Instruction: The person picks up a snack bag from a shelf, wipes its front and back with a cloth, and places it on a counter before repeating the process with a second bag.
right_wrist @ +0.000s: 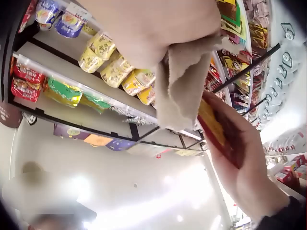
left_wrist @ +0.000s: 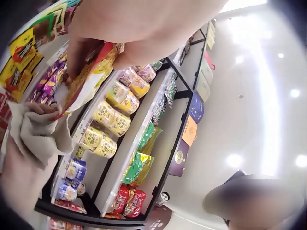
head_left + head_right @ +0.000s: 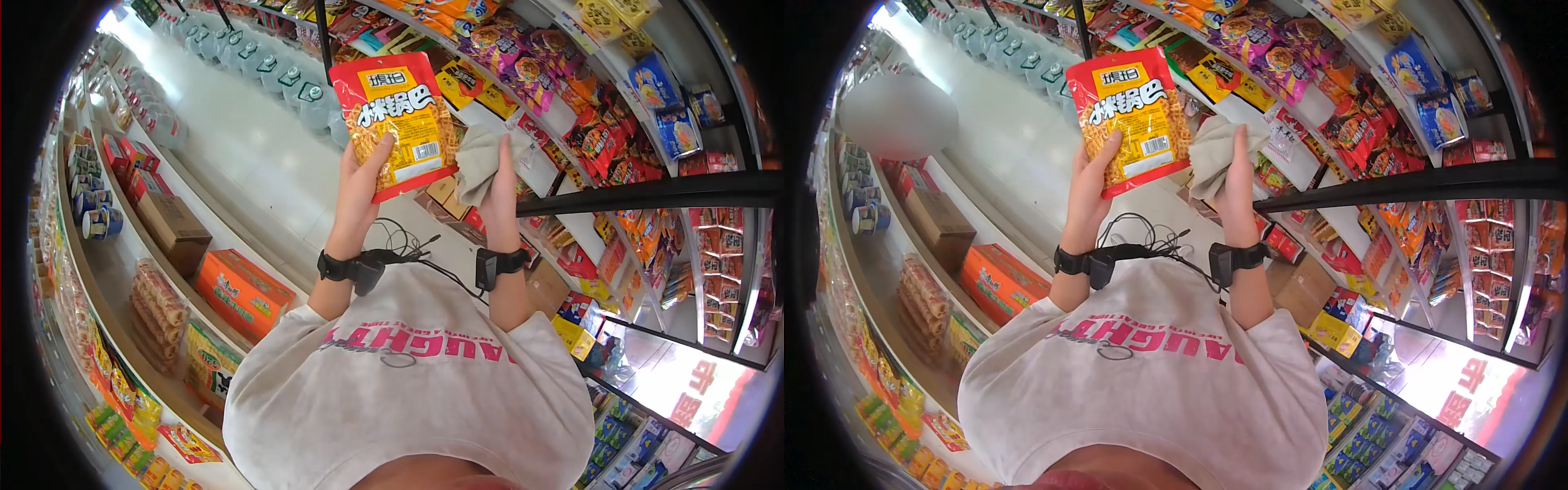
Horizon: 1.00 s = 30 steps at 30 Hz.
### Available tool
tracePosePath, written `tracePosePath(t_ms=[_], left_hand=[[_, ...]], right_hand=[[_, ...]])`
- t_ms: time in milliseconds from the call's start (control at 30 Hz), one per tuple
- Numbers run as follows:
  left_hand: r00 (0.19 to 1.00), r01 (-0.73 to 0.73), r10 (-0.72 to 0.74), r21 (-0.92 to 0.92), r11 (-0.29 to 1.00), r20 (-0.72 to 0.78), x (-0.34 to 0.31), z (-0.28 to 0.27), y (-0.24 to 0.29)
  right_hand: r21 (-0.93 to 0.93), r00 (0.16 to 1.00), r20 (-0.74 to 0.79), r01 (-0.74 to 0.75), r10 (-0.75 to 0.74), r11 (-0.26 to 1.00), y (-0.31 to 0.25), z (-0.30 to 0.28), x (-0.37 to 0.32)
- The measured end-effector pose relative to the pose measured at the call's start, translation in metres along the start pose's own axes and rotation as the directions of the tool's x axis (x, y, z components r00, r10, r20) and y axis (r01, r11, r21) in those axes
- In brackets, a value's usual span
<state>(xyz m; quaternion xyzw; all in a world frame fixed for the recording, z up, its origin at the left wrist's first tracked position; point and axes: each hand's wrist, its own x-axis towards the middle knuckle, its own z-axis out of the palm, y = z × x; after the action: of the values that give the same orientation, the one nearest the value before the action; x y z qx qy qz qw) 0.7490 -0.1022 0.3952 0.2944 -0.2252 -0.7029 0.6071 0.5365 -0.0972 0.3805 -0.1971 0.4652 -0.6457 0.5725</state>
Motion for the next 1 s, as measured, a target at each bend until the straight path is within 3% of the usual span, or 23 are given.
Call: tracePosePath(t_ms=[100, 200, 300, 333, 433, 533, 633, 667, 800, 900, 967, 1000], left_hand=[[0.997, -0.017, 0.005, 0.147, 0.989, 0.083, 0.003, -0.015, 0.006], [0.975, 0.084, -0.133, 0.259, 0.962, 0.179, 0.003, -0.025, 0.014], [0.962, 0.116, -0.179, 0.285, 0.952, 0.205, 0.006, -0.029, 0.022], [0.959, 0.136, -0.196, 0.271, 0.953, 0.205, 0.006, -0.030, 0.025], [0.945, 0.197, -0.247, 0.232, 0.953, 0.214, 0.001, -0.026, 0.028], [0.940, 0.205, -0.253, 0.212, 0.955, 0.228, -0.004, -0.017, 0.027], [0.950, 0.130, -0.200, 0.281, 0.951, 0.239, -0.009, -0.002, 0.025], [0.951, 0.098, -0.188, 0.336, 0.937, 0.247, -0.010, 0.001, 0.022], [0.932, 0.050, -0.214, 0.480, 0.876, 0.294, -0.017, 0.016, 0.008], [0.920, 0.068, -0.246, 0.494, 0.867, 0.306, -0.025, 0.037, -0.006], [0.908, 0.088, -0.267, 0.477, 0.875, 0.322, -0.027, 0.049, -0.017], [0.910, 0.075, -0.262, 0.493, 0.867, 0.323, -0.026, 0.054, -0.021]], right_hand=[[-0.126, 0.980, 0.053, -0.186, 0.194, 0.974, -0.002, 0.012, -0.001], [-0.271, 0.999, -0.043, -0.010, -0.001, 0.963, 0.013, 0.060, -0.017], [-0.253, 0.991, -0.087, 0.074, -0.099, 0.965, 0.030, 0.054, -0.009], [-0.350, 0.982, -0.068, 0.140, -0.174, 0.926, 0.030, 0.052, -0.011], [-0.329, 0.994, -0.044, 0.081, -0.101, 0.941, 0.028, 0.039, -0.014], [-0.018, 0.996, 0.082, -0.019, 0.021, 1.000, 0.025, 0.024, -0.010], [-0.006, 0.996, 0.088, 0.010, -0.010, 1.000, 0.003, 0.023, -0.008], [-0.026, 0.999, 0.021, 0.031, -0.031, 0.999, -0.009, 0.024, -0.009], [-0.050, 0.993, 0.073, 0.094, -0.090, 0.994, -0.048, 0.008, -0.008], [0.208, 0.988, 0.147, 0.024, -0.055, 0.978, -0.061, -0.008, -0.015], [0.196, 0.947, 0.151, 0.253, -0.284, 0.947, -0.050, -0.029, -0.023], [0.205, 0.943, 0.142, 0.269, -0.301, 0.941, -0.053, -0.035, -0.020]])
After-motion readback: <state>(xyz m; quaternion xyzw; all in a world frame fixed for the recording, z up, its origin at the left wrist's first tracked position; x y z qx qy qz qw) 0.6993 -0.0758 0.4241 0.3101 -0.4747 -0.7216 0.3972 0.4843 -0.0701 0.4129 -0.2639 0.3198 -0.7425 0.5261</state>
